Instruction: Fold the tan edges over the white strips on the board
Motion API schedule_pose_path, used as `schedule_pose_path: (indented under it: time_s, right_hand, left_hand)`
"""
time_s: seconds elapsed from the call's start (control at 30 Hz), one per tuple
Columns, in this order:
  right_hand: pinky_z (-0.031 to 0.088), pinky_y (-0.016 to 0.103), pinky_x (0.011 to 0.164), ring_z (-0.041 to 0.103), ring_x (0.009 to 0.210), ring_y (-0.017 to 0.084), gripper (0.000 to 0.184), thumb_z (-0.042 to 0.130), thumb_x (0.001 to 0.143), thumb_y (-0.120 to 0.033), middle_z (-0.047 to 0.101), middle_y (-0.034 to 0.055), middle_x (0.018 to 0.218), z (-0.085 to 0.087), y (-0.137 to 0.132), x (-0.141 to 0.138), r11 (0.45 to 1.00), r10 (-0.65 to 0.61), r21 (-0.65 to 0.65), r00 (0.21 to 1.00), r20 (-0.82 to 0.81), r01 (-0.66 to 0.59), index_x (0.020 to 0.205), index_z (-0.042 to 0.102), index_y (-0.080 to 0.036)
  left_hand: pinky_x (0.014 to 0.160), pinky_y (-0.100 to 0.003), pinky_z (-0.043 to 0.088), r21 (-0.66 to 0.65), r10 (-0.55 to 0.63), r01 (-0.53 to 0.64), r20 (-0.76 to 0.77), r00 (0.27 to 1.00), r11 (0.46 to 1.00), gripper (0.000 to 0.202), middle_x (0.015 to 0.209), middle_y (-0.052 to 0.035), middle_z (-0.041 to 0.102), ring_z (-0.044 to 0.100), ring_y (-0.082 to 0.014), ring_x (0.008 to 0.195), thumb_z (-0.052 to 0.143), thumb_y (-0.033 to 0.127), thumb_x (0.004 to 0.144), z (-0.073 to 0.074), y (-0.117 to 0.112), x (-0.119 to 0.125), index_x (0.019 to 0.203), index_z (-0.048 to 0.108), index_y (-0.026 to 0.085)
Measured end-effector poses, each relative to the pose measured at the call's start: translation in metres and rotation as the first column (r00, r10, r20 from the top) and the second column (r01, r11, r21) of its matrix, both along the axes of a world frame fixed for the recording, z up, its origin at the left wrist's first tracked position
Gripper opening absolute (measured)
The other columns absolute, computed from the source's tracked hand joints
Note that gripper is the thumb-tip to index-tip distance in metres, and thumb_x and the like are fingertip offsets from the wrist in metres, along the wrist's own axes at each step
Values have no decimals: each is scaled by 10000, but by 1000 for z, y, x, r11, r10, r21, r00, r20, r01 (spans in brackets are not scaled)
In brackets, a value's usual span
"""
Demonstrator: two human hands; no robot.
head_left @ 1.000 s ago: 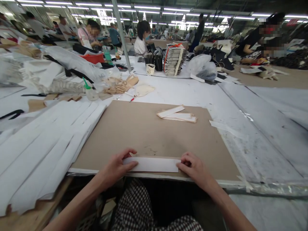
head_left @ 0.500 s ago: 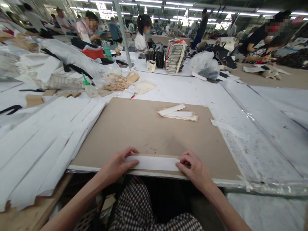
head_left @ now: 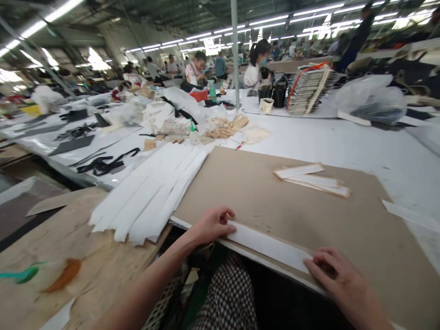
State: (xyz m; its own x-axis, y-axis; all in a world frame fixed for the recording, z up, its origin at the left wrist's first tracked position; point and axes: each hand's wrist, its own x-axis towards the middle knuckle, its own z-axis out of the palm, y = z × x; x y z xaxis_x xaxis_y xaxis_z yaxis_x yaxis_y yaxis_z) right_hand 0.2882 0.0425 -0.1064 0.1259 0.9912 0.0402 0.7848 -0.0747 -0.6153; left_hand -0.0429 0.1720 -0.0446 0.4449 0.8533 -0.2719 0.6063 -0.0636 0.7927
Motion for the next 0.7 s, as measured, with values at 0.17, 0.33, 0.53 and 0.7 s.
schedule_pose_path:
  time_s: [0.17,0.33,0.53,0.7]
  right_hand:
    - [525,267,710,654,807,202,405,547,791,-677,633,41,997,-22,2,19,998,56,7,998,15,-56,837,649,-289]
    - [538,253,720,669,860,199,415,564,766,-689,619,35,1042,-35,5,32,994,96,-50,995,34,-95,846,661,-293]
    - [525,264,749,660,887,202,432,546,772,-710,607,27,1043,-32,4,27,994,81,-83,996,35,-78,850,647,-297]
    - [510,279,793,652,873,203,434,515,808,-703,606,30,1040,-24,1,17,998,46,-53,998,32,-44,850,627,-286]
  left_hand:
    - [593,-215,382,-5,11,-11,-5,1000,1000,329,740,44,545,515,-122,670,678,316,720,-5,1,-3,1019,629,187]
    - [594,-217,369,10,2,-2,-33,999,1000,329,753,41,566,514,-126,683,685,297,716,-7,1,-3,1025,635,194]
    - [597,-221,370,32,-9,11,-63,998,999,312,748,43,576,519,-124,672,683,297,720,-7,1,-3,1012,636,194]
    - [602,-218,375,63,-16,21,-89,996,998,308,761,44,588,534,-121,677,685,316,732,-8,0,-4,1012,637,196]
